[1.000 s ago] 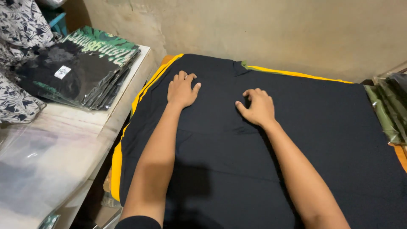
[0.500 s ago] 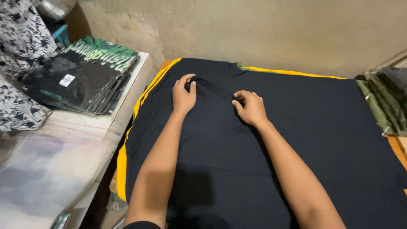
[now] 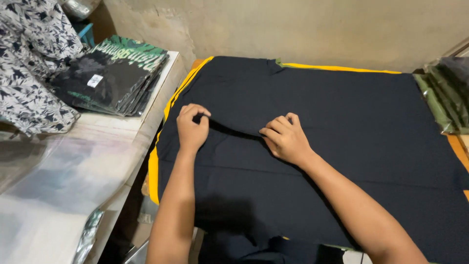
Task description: Folding black t-shirts and placing them into clear plastic bags for packaging.
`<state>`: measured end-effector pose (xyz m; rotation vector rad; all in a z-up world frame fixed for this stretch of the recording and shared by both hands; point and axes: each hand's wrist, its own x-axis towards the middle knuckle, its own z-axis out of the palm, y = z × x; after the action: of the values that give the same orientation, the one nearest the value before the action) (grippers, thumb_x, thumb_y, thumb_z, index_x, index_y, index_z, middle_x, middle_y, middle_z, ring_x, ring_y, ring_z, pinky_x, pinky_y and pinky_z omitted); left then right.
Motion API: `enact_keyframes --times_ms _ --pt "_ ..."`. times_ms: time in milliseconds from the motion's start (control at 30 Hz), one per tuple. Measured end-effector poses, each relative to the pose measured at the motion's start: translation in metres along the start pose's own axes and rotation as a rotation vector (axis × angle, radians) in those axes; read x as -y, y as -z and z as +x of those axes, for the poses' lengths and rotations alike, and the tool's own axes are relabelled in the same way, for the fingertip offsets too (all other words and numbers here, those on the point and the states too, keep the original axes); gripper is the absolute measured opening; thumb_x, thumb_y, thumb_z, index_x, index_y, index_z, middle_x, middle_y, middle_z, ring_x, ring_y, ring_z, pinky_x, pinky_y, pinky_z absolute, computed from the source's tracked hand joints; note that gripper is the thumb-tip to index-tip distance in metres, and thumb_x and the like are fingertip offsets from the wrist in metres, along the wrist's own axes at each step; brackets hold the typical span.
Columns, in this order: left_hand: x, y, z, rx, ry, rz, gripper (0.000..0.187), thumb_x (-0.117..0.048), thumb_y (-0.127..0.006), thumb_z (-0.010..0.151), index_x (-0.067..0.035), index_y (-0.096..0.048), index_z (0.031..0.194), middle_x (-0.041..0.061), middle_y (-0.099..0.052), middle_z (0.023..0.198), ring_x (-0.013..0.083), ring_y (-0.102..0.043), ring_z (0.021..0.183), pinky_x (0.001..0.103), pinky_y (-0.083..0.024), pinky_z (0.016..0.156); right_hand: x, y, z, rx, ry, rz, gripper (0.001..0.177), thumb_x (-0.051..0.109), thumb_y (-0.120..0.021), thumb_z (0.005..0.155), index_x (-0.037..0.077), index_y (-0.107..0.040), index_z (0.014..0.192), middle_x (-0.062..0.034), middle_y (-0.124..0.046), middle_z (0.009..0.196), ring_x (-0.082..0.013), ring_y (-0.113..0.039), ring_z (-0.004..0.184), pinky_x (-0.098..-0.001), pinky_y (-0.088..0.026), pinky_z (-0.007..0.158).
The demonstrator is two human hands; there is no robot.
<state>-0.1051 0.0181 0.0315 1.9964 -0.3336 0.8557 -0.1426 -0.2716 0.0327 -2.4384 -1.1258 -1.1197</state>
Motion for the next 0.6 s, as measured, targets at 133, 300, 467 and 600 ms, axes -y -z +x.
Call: enact_keyframes --times_ms 133,300,467,600 --pt "-0.011 0.028 -0.032 0.091 0.015 0.096 0.028 0.011 -0.062 0.071 -0.016 -0.068 0.067 -0.001 -0.066 0.073 0.0235 -0.064 0.083 0.036 -0.053 0.082 0.014 0.006 -0.009 -0.026 0.034 0.033 0.014 0.007 -0.074 0.082 0.012 -0.073 0.095 -0.004 -0.065 0.089 -0.0225 -0.06 0.087 -0.0429 -0.038 0.09" --pt "-0.023 0.047 -0.05 0.141 0.076 0.325 0.032 0.012 -0.062 0.075 -0.018 -0.068 0.064 -0.003 -0.065 0.071 0.0226 -0.063 0.086 0.035 -0.044 0.083 0.025 0.007 -0.014 -0.016 0.006 0.151 0.012 0.008 -0.074 0.079 0.015 -0.075 0.09 -0.0008 -0.066 0.085 -0.02 -0.061 0.086 -0.0401 -0.038 0.09" --pt "-0.02 0.05 -0.05 0.165 0.083 0.4 0.032 0.012 -0.061 0.075 -0.017 -0.065 0.061 -0.003 -0.062 0.067 0.023 -0.063 0.086 0.035 -0.044 0.083 0.027 0.01 -0.018 0.08 -0.03 0.31 0.009 0.015 -0.073 0.082 0.013 -0.076 0.09 -0.0032 -0.068 0.083 -0.0223 -0.062 0.082 -0.0393 -0.042 0.087" --pt "0.002 0.042 -0.058 0.138 0.045 0.485 0.029 0.005 -0.057 0.078 -0.017 -0.065 0.06 -0.004 -0.064 0.074 0.0223 -0.062 0.088 0.035 -0.043 0.083 0.029 0.019 -0.018 0.112 -0.061 0.42 0.023 0.034 -0.073 0.087 0.012 -0.077 0.092 -0.0064 -0.067 0.084 -0.0255 -0.062 0.08 -0.0409 -0.046 0.084"
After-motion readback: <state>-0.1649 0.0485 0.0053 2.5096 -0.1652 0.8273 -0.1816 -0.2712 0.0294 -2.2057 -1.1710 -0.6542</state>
